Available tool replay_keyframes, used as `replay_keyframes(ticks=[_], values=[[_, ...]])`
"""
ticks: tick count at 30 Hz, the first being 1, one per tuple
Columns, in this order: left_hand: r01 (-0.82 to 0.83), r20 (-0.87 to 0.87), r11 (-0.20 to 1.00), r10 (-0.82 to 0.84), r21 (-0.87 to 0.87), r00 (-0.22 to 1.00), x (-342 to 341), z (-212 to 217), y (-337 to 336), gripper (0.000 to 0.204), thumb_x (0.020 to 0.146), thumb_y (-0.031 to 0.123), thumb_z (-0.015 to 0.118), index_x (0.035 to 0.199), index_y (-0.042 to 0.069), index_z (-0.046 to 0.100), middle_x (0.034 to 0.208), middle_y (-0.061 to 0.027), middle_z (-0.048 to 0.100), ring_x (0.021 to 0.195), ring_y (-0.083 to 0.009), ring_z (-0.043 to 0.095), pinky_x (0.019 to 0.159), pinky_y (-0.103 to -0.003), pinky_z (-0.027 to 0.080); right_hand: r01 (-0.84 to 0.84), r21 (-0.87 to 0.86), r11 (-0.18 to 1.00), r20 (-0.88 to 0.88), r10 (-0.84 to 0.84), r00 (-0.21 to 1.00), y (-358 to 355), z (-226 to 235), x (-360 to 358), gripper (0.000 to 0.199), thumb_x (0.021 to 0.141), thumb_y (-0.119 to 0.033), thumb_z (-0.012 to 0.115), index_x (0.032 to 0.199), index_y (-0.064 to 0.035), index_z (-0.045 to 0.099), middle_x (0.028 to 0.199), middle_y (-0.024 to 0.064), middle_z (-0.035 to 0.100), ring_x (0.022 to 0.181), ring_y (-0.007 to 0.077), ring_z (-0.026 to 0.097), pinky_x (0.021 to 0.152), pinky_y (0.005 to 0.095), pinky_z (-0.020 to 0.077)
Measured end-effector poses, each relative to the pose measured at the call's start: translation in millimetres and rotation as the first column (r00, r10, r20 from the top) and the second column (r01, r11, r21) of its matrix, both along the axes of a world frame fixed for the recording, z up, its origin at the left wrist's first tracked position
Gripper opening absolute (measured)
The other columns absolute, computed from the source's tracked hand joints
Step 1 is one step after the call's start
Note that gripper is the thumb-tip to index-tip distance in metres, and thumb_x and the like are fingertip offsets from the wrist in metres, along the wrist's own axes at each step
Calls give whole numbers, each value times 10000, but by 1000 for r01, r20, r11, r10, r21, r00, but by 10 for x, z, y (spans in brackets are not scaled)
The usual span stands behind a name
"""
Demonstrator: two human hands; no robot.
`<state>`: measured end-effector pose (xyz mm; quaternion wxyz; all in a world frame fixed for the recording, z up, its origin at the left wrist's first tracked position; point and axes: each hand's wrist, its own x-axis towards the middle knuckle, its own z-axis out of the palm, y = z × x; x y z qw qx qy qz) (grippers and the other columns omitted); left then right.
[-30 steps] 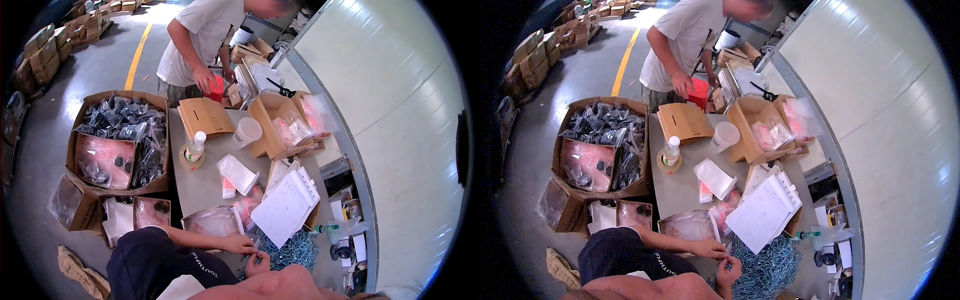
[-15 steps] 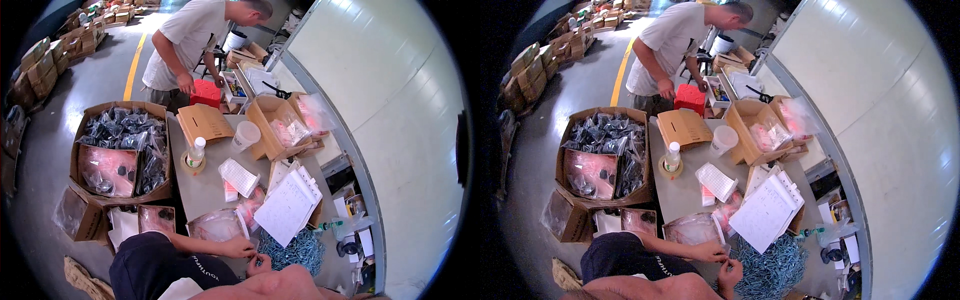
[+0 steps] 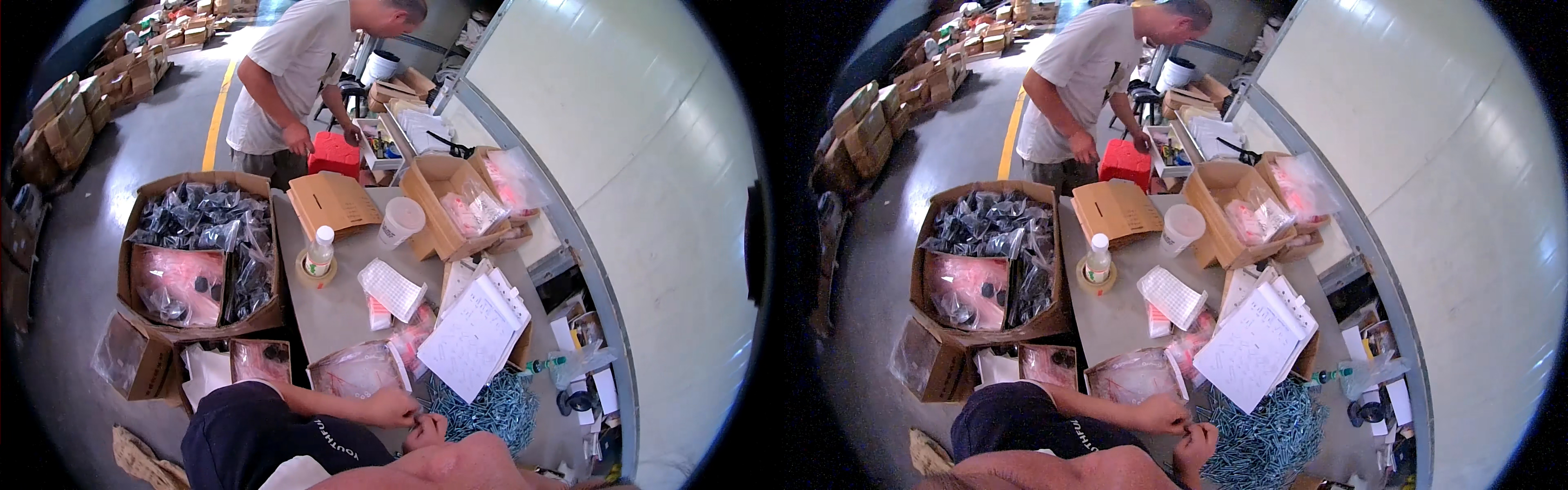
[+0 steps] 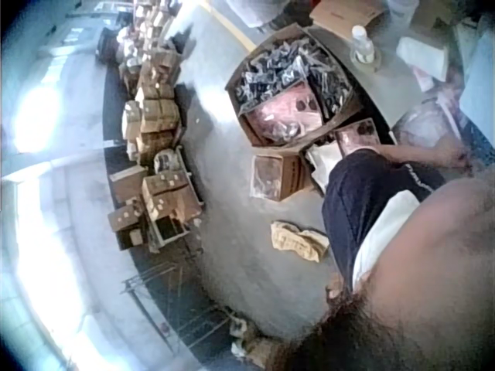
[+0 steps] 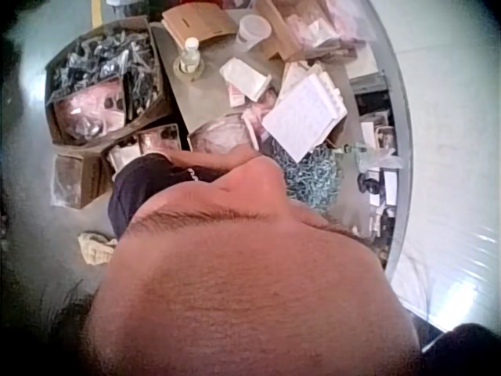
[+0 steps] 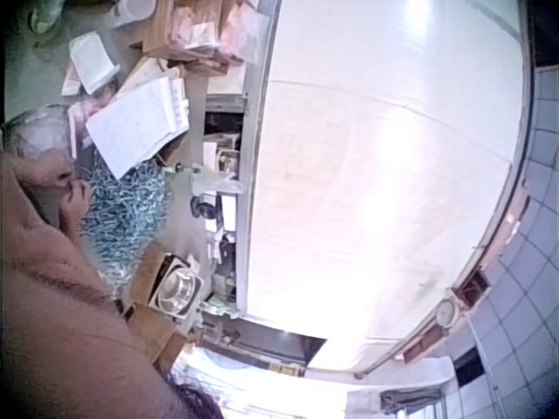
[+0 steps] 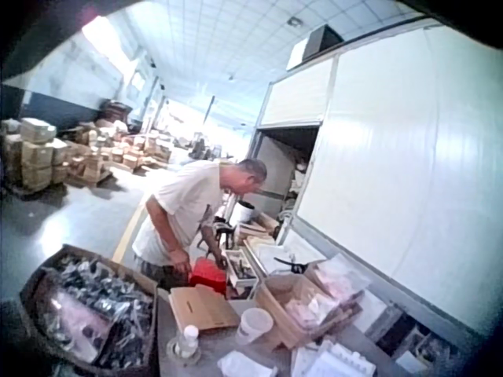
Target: The person is sorting and packing blue-colored metal screws into small plastic zip-lock bags.
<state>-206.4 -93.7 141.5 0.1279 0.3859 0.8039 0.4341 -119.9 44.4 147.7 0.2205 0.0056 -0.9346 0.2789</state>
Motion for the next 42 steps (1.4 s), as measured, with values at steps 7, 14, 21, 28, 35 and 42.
replay_keyframes(ticks=[7,14,21,28,35,42], values=[[11,18,993,-9,-114,1000,67,183,21,240,740,289,552,772,77,661,722,-153,633,740,-341,607,604,-474,487,-56,5,998,15,56,998,70,-76,-58,136,673,-43,589,786,28,615,835,160,547,765,339,538,675,381,441],[113,-7,975,-116,-189,993,3,195,106,270,772,308,545,881,79,638,718,-156,634,677,-351,625,577,-480,491,-14,-76,997,318,37,947,202,-177,-3,184,687,-89,605,840,13,615,863,203,589,809,378,582,733,394,469],[157,-256,981,-124,114,959,20,13,105,438,750,236,585,1147,74,495,1161,-125,521,1076,-293,514,857,-469,412,-28,-32,999,443,39,896,422,-249,-46,396,725,-234,657,1011,31,587,1113,222,511,1085,395,450,903,439,384],[311,-323,947,-318,-75,891,-35,-199,214,493,790,149,533,1263,76,414,1129,-94,497,1131,-245,469,974,-590,241,-208,45,977,234,192,953,635,-946,-36,603,710,-407,680,1150,-14,556,1356,271,287,1210,435,315,1015,477,260],[361,-285,932,-338,30,897,-50,-273,181,541,765,145,602,1266,79,410,1138,-104,503,1117,-241,481,972,-606,215,-91,5,996,241,87,967,262,-260,-111,614,670,-447,673,1112,-27,600,1387,255,287,1272,419,223,1023,523,185],[460,-149,886,-463,-56,874,-79,-204,192,682,666,159,706,1266,56,398,1150,-111,519,1138,-255,476,992,-529,230,-174,-40,984,365,176,914,405,-421,-44,643,659,-470,667,1115,-21,600,1399,257,276,1288,410,204,1023,526,165]])
